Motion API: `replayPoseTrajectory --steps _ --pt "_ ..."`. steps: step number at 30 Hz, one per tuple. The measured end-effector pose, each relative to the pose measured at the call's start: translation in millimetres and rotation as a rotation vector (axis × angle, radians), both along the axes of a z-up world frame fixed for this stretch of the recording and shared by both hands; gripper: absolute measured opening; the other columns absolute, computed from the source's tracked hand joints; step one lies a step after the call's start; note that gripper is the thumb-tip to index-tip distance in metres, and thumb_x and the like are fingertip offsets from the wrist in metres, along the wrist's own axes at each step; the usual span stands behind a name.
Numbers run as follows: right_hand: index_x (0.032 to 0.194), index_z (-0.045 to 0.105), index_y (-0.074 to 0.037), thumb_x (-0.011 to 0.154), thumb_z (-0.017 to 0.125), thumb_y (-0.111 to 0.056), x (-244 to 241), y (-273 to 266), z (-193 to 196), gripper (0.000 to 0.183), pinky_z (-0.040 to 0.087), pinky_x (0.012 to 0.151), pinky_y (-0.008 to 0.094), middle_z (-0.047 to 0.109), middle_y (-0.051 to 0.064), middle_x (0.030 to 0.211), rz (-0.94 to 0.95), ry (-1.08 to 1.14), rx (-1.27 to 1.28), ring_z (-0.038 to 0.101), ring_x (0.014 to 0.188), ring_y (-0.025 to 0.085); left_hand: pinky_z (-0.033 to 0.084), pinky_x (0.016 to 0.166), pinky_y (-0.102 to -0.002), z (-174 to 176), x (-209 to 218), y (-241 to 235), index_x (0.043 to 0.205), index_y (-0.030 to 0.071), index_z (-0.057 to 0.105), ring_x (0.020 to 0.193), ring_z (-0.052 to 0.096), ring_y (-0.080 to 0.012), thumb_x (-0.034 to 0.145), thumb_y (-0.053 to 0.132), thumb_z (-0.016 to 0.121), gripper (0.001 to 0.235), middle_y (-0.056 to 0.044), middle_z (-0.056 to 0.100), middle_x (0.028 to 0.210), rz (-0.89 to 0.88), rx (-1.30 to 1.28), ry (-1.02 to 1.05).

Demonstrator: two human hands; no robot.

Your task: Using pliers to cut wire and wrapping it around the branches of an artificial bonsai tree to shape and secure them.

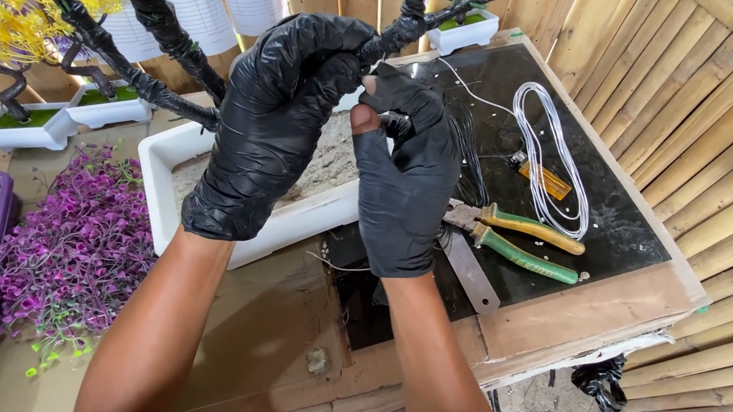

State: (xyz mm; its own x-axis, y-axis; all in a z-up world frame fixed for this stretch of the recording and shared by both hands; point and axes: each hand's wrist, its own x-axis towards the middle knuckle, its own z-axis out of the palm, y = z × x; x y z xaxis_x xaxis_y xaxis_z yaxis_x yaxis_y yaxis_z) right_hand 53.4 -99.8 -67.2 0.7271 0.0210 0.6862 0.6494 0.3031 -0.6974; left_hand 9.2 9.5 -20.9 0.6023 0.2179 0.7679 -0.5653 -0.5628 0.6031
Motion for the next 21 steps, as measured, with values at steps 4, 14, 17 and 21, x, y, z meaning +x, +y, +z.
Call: replayPoseTrajectory --steps 4,14,17,21 --pt "0.117 0.065 -0.013 0.098 0.072 -0.009 4 -4 2 0.021 0.056 0.106 0.032 0.069 0.004 0.121 0.217 0.071 0.128 0.069 0.113 0.018 0.06 0.107 -0.039 9 -11 0 0.131 0.003 0.06 0.12 0.068 -0.0274 0.113 0.012 0.052 0.022 -0.013 0.064 0.129 -0.086 0.07 -0.025" --pt "0.102 0.067 -0.013 0.094 0.077 -0.022 26 -6 15 0.016 0.056 0.094 0.028 0.072 0.0 0.101 0.132 0.085 -0.039 0.067 0.097 0.012 0.046 0.074 -0.043 43 -38 -20 0.113 0.001 0.052 0.088 0.055 -0.0339 0.107 0.022 0.062 0.024 -0.014 0.049 0.101 0.264 0.511 0.04" --pt "0.101 0.065 -0.015 0.092 0.078 -0.024 27 -7 21 0.018 0.056 0.094 0.03 0.07 -0.001 0.102 0.21 0.119 0.013 0.067 0.099 0.014 0.049 0.075 -0.046 37 -35 -15 0.116 0.002 0.054 0.093 0.058 -0.0373 0.102 0.015 0.075 0.029 -0.015 0.053 0.103 0.312 0.544 -0.001" --pt "0.102 0.066 -0.015 0.088 0.082 -0.027 36 -7 22 0.024 0.056 0.086 0.027 0.07 -0.002 0.098 0.237 0.169 0.008 0.066 0.094 0.012 0.044 0.076 -0.047 39 -36 -15 0.113 0.0 0.057 0.089 0.053 -0.0382 0.1 0.011 0.077 0.026 -0.015 0.053 0.099 0.37 0.642 -0.052"
